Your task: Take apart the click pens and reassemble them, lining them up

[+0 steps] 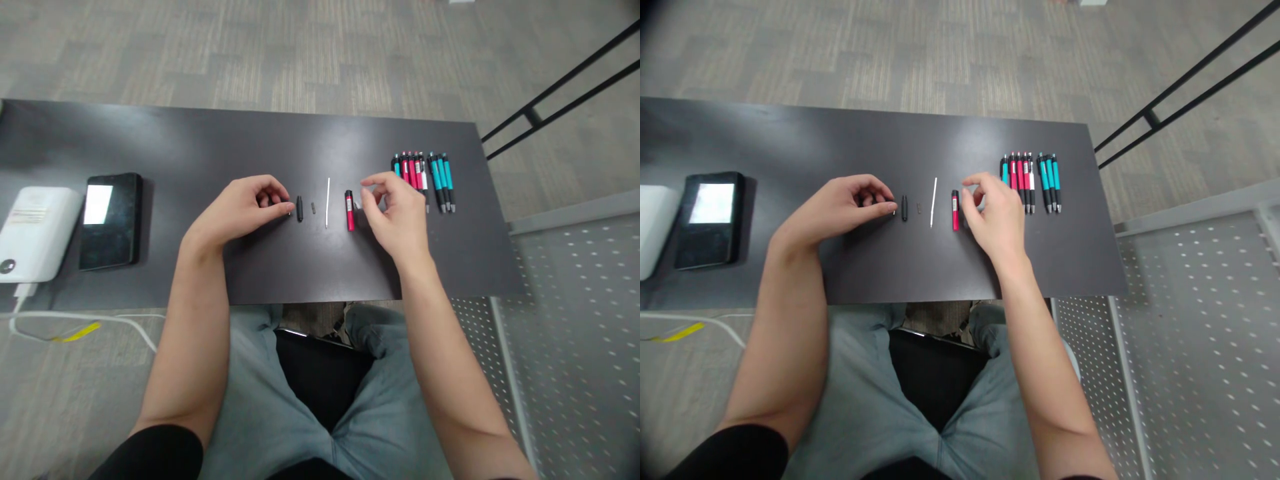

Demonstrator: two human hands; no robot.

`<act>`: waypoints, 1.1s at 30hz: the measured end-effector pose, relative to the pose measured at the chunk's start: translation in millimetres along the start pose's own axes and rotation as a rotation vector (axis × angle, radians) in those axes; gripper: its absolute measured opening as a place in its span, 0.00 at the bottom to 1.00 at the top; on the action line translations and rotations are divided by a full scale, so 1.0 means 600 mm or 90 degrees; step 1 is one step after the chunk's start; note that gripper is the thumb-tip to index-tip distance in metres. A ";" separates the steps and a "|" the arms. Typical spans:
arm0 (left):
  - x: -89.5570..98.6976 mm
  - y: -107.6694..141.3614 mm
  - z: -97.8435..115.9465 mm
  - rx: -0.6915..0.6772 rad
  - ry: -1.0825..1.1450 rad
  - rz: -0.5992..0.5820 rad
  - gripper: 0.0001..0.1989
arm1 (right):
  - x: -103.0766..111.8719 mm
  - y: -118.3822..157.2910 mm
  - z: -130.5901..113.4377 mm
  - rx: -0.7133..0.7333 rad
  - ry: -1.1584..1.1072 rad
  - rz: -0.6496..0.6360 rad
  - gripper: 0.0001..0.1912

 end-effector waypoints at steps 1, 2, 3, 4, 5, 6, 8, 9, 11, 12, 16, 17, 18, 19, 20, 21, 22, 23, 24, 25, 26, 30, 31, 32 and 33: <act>0.001 -0.001 -0.003 -0.002 0.005 0.002 0.18 | 0.016 -0.002 0.010 0.002 0.007 0.014 0.09; 0.002 -0.002 -0.007 0.000 0.010 0.006 0.20 | 0.034 -0.003 0.023 -0.002 0.018 0.033 0.09; 0.003 -0.004 -0.012 0.006 0.015 0.008 0.22 | 0.053 -0.003 0.037 -0.016 0.031 0.053 0.09; 0.003 -0.007 -0.019 0.012 0.016 0.012 0.24 | 0.072 -0.001 0.053 -0.035 0.048 0.071 0.09; 0.003 -0.010 -0.026 0.018 0.022 0.020 0.26 | 0.090 0.003 0.069 -0.059 0.067 0.085 0.09; 0.002 -0.014 -0.033 0.017 0.030 0.023 0.28 | 0.107 0.009 0.086 -0.086 0.085 0.092 0.09; 0.003 -0.022 -0.043 -0.010 0.061 0.065 0.33 | 0.135 0.022 0.116 -0.152 0.124 0.095 0.07; 0.003 -0.025 -0.046 -0.015 0.070 0.088 0.34 | 0.145 0.030 0.130 -0.188 0.140 0.082 0.06; 0.006 -0.025 -0.044 -0.024 0.071 0.155 0.36 | 0.160 0.042 0.151 -0.253 0.158 0.055 0.05; 0.009 -0.022 -0.039 -0.026 0.069 0.198 0.36 | 0.165 0.047 0.158 -0.280 0.166 0.052 0.04; 0.014 -0.002 0.000 0.040 0.021 0.244 0.24 | 0.176 0.054 0.167 -0.330 0.195 0.076 0.05; 0.019 0.005 0.012 0.044 0.019 0.283 0.21 | 0.175 0.053 0.166 -0.336 0.198 0.075 0.06; 0.019 0.010 0.025 0.047 -0.007 0.278 0.17 | 0.172 0.052 0.164 -0.342 0.197 0.067 0.07; 0.018 0.013 0.035 0.064 -0.050 0.246 0.15 | 0.169 0.051 0.162 -0.349 0.194 0.055 0.08; 0.019 0.015 0.044 0.084 -0.064 0.249 0.15 | 0.166 0.050 0.159 -0.355 0.191 0.043 0.08; 0.020 0.017 0.050 0.102 -0.065 0.251 0.16 | 0.162 0.049 0.157 -0.359 0.188 0.031 0.08; 0.021 0.017 0.055 0.115 -0.065 0.253 0.16 | 0.159 0.048 0.155 -0.361 0.186 0.019 0.08; 0.022 0.017 0.058 0.122 -0.059 0.263 0.16 | 0.157 0.047 0.153 -0.361 0.186 0.009 0.08; 0.021 0.015 0.059 0.123 -0.054 0.269 0.16 | 0.155 0.045 0.151 -0.360 0.187 0.000 0.08; 0.021 0.014 0.058 0.119 -0.049 0.276 0.15 | 0.154 0.044 0.150 -0.357 0.188 -0.007 0.08; 0.020 0.013 0.055 0.112 -0.041 0.284 0.14 | 0.153 0.043 0.149 -0.353 0.190 -0.012 0.08; 0.017 0.013 0.042 0.073 -0.003 0.286 0.14 | 0.156 0.040 0.146 -0.352 0.201 -0.002 0.09; 0.016 0.015 0.040 0.069 0.003 0.279 0.16 | 0.157 0.039 0.145 -0.354 0.205 -0.001 0.09; 0.016 0.017 0.039 0.068 0.004 0.269 0.19 | 0.158 0.038 0.143 -0.357 0.207 -0.003 0.09; 0.016 0.019 0.039 0.069 0.004 0.261 0.22 | 0.158 0.037 0.140 -0.359 0.207 -0.012 0.09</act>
Point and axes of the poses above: each hand's wrist, its own y-axis away from the middle knuckle, its own x-axis out of the back of the hand, z = x × y, the point moved 3 cm from there along -y, towards the middle knuckle, and after that the axes turned 15 degrees about x, right-handed, at the moved point
